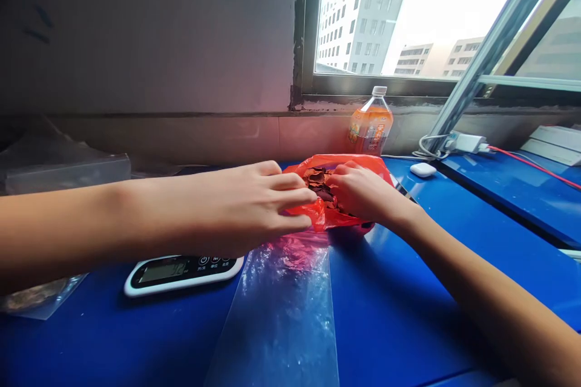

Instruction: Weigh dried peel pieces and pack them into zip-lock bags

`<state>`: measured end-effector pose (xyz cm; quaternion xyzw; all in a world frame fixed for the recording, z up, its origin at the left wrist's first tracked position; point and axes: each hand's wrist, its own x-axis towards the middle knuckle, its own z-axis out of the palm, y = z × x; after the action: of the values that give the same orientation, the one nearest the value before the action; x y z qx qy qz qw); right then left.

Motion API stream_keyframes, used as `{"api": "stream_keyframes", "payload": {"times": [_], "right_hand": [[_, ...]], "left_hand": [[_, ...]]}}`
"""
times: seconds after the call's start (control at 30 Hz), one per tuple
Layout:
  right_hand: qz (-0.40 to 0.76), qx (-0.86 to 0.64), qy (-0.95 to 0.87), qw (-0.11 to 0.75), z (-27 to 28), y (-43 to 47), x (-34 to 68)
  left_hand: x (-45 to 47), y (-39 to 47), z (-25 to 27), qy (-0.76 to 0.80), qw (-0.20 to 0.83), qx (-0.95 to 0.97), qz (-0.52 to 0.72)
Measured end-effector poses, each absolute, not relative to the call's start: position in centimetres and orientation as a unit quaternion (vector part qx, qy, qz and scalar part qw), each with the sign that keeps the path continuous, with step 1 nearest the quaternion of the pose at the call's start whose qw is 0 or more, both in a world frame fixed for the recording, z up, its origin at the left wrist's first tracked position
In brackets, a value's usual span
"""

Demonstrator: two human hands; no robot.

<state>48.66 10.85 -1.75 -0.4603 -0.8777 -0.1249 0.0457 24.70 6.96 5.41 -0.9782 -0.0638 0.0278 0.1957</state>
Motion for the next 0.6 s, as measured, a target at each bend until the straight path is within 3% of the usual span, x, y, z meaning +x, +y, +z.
{"api": "stream_keyframes", "payload": {"times": [0.1,0.23,0.6], "right_hand": [[-0.062,-0.401,-0.913,0.048,-2.1,10.1,47.6],[-0.043,-0.507,-0.858,0.067,-2.9,10.5,47.1],[-0.04,-0.603,-0.791,0.098,-3.6,12.1,46.3]], "left_hand": [[25.8,6.9,4.5,-0.055,0.16,-0.984,0.064],[26.4,6.7,3.6,-0.088,0.129,-0.978,0.138],[26.8,6.0,3.0,-0.068,0.125,-0.988,0.064]]}}
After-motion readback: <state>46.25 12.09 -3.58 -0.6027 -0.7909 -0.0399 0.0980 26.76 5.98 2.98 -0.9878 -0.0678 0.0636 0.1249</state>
